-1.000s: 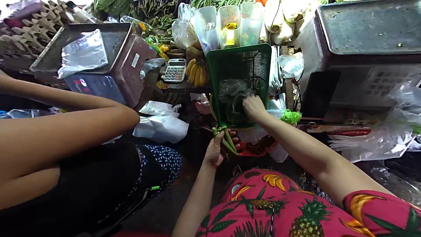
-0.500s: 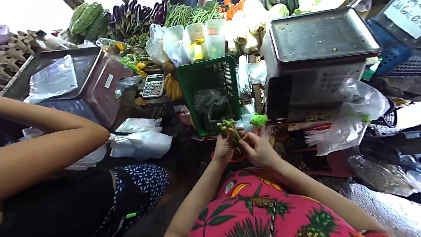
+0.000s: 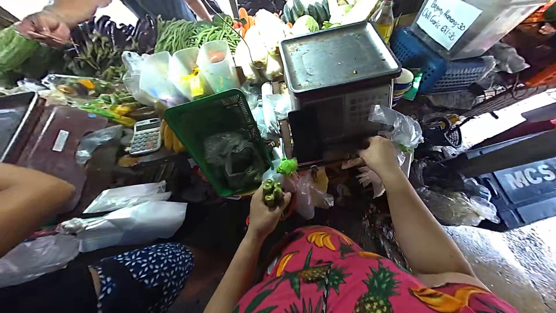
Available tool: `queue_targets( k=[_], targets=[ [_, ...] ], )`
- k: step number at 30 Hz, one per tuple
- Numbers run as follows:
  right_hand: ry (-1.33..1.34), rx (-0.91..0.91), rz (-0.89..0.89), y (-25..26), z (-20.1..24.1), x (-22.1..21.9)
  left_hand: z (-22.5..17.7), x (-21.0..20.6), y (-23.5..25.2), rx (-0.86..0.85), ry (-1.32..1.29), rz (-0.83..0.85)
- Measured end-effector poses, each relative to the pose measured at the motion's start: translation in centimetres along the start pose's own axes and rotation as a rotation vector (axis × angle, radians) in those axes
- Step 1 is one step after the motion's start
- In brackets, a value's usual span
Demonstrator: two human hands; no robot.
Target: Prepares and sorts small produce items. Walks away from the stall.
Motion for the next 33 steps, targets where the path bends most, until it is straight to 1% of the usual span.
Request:
queue_targets(
  k=[2,6,7,9,12,16,18,20,21,22,24,25,26,27,28,29,30,32,33],
  targets=[
    [-0.005,-0.012,0.059,0.4,0.0,-0.4,0.1,-0.4,-0.5,0.009,0.007,-0.024],
    [0.005,0.049,0.132,0.9,-0.3,-0.9,0.4,-1.4,-1.3,0.02,-0.002,-0.049],
    [0.024,0.067,0.147,1.1,-0.5,-0.9,0.4,-1.6,-1.5,0.023,-0.008,-0.056],
    [0.142,0.143,0.129,1.6,-1.3,-0.7,0.7,-2.1,-1.8,0.023,-0.02,-0.064],
    [0.451,0.196,0.093,2.1,-2.2,-0.1,1.0,-3.1,-2.2,0.035,-0.059,-0.076],
    [1.04,0.206,0.081,2.0,-2.5,-0.1,0.8,-4.6,-2.3,0.057,-0.121,-0.074],
    [1.342,0.214,0.145,1.3,-1.7,0.1,0.4,-5.3,-2.1,0.037,-0.092,-0.064],
    [1.546,0.266,0.288,-0.2,-0.2,0.1,-0.3,-5.8,-1.7,0.013,-0.064,-0.06],
    [1.552,0.332,0.356,-1.2,0.8,-0.1,-0.6,-6.0,-1.4,0.008,-0.05,-0.063],
    [1.474,0.441,0.389,-2.5,1.8,-0.4,-1.0,-6.1,-1.3,0.01,-0.035,-0.063],
    [1.213,0.727,0.371,-5.5,3.6,-1.1,-1.7,-6.3,-0.9,0.024,-0.008,-0.056],
    [1.02,0.889,0.32,-7.0,4.4,-1.6,-1.8,-6.3,-0.8,0.024,0.023,-0.054],
    [0.786,1.03,0.221,-8.2,5.1,-2.2,-1.9,-6.3,-0.7,0.008,0.093,-0.05],
    [0.583,1.113,0.135,-9.2,5.7,-2.8,-2.0,-6.2,-0.7,-0.016,0.213,-0.042],
    [0.417,1.148,0.08,-9.9,6.2,-3.4,-2.3,-6.1,-0.8,-0.034,0.372,-0.03],
    [0.29,1.148,0.062,-10.1,6.5,-4.0,-2.6,-6.0,-0.9,-0.039,0.532,-0.01],
    [0.217,1.122,0.091,-10.0,6.7,-4.6,-2.9,-6.0,-1.0,-0.034,0.661,0.023],
    [0.212,1.054,0.212,-9.3,6.6,-5.9,-3.4,-6.0,-1.4,0.009,0.771,0.132],
    [0.233,1.025,0.285,-9.0,6.5,-6.6,-3.4,-5.8,-1.5,0.02,0.754,0.19]
  ],
)
Point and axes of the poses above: each hand's wrist, its own y-axis towards the middle knuckle, its own x-axis out of the back of the hand, z = x × y, the point moved 4 cm from there along y, towards the middle knuckle
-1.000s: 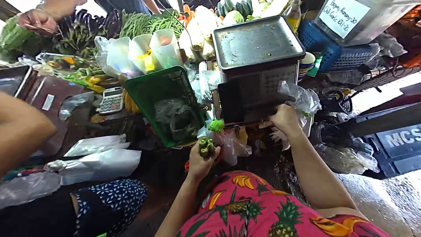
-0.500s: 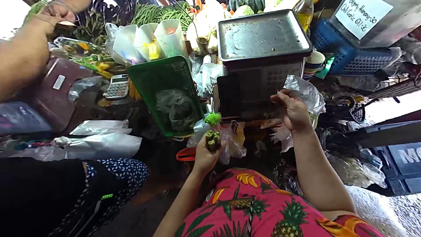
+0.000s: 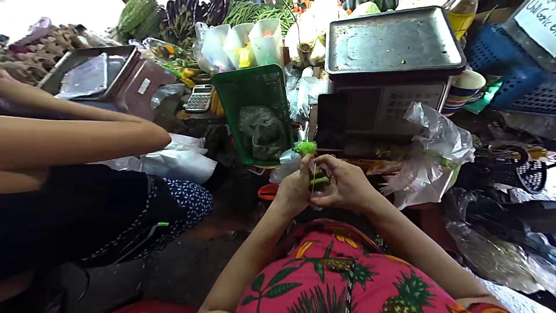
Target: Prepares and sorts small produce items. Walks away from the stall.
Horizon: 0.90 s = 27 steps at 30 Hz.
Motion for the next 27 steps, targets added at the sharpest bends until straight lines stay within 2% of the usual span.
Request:
queue_targets(
  k=[2,4,5,6,8,10,11,12,13,14,15,16,18,20,22,24,25,27],
  targets=[
    [0.089,-0.047,0.102,0.0,-0.7,-0.8,0.6,0.0,-0.4,-0.079,-0.159,0.036],
    [0.192,-0.083,0.22,0.0,-1.2,-1.0,1.4,0.2,-0.9,-0.186,-0.474,-0.092],
    [0.21,-0.077,0.268,0.0,-1.3,-0.8,1.7,0.4,-1.1,-0.166,-0.642,-0.167],
    [0.206,-0.04,0.288,-0.1,-1.1,-0.6,2.1,0.5,-1.2,-0.081,-0.804,-0.234],
    [0.269,0.16,0.22,-0.7,0.5,0.4,3.0,0.7,-1.2,0.178,-1.158,-0.344],
    [0.71,0.353,0.097,-1.2,2.1,1.5,2.8,0.8,-1.2,0.342,-1.489,-0.401],
    [1.008,0.348,0.037,-1.1,2.5,1.8,2.1,0.9,-1.3,0.31,-1.577,-0.407],
    [1.349,0.254,-0.034,-0.7,2.7,1.8,1.3,1.0,-1.5,0.206,-1.586,-0.418],
    [1.736,0.063,-0.152,-0.2,2.8,1.6,0.4,1.4,-1.7,0.059,-1.513,-0.439],
    [2.002,-0.142,-0.254,0.4,2.7,1.4,-0.5,1.8,-1.8,-0.1,-1.388,-0.458],
    [2.058,-0.284,-0.311,0.9,2.5,1.0,-1.3,2.4,-2.0,-0.241,-1.224,-0.459],
    [1.941,-0.323,-0.305,1.3,2.3,0.6,-2.0,2.9,-2.2,-0.356,-1.071,-0.436],
    [1.586,-0.214,-0.232,1.4,1.7,0.1,-2.3,3.5,-2.2,-0.422,-0.939,-0.354],
    [1.279,-0.014,-0.145,0.9,1.1,0.5,-1.1,3.5,-2.1,-0.311,-0.955,-0.238],
    [0.929,0.152,-0.053,0.5,1.0,0.7,-0.3,3.5,-2.2,-0.178,-0.706,-0.184],
    [0.604,0.165,-0.062,0.0,1.2,-0.3,-1.4,3.2,-2.6,-0.137,-0.327,-0.129],
    [0.525,0.127,-0.098,-0.2,1.1,-1.0,-2.0,3.0,-2.8,-0.096,-0.218,-0.069],
    [0.594,0.048,-0.164,-0.4,0.8,-1.6,-1.9,2.6,-2.7,-0.028,-0.232,0.005]
  ],
)
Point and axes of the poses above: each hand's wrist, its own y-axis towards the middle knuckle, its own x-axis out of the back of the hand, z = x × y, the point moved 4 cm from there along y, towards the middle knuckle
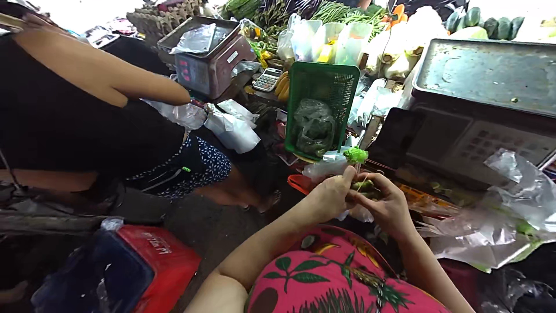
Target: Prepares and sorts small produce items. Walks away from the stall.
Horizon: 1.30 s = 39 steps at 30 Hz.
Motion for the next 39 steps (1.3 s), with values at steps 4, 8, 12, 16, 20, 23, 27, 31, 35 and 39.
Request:
queue_targets(
  k=[4,8,12,16,20,23,27,31,35,39],
  targets=[
    [0.188,-0.047,-0.127,-0.2,-1.4,2.1,4.6,1.4,-0.2,0.135,-0.216,0.036],
    [0.353,-0.271,-0.124,-0.7,-3.0,3.8,15.7,0.9,-0.9,0.444,0.151,0.107],
    [0.239,-0.345,0.097,-0.1,-3.2,1.7,24.4,-4.0,-2.5,0.808,0.229,0.151],
    [-0.202,-0.254,0.163,1.5,-4.1,-1.9,27.0,-6.2,-4.7,0.884,0.081,-0.024],
    [-0.443,-0.299,0.362,3.8,-6.3,-6.5,23.9,-3.8,-6.5,0.816,-0.101,-0.184],
    [-0.523,-0.451,0.592,5.5,-10.1,-10.4,21.2,-2.2,-8.1,0.731,-0.346,-0.284],
    [-0.478,-0.542,0.641,6.2,-14.9,-12.7,15.9,1.4,-10.2,0.617,-0.56,-0.315],
    [-0.592,-0.512,0.594,6.3,-14.0,-14.2,11.8,5.8,-11.9,0.435,-0.716,-0.278],
    [-0.591,-0.536,0.581,5.2,-9.3,-14.8,10.8,7.9,-11.0,0.295,-0.763,-0.226],
    [-0.068,-0.462,0.566,2.4,-5.3,-13.2,11.1,7.2,-8.4,0.306,-0.798,-0.198]
  ],
)
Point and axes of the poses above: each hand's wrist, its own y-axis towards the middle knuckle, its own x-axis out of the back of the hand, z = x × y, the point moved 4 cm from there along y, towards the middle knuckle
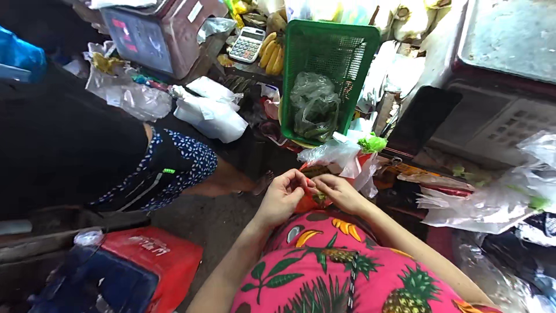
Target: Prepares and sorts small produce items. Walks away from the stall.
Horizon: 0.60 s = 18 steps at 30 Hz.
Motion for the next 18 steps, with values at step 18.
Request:
queue_targets(
  k=[18],
  targets=[
    [-0.666,0.0,-0.257,13.0,4.6,9.4,5.7,0.9,2.7,0.32,0.163,0.123]
  ],
)
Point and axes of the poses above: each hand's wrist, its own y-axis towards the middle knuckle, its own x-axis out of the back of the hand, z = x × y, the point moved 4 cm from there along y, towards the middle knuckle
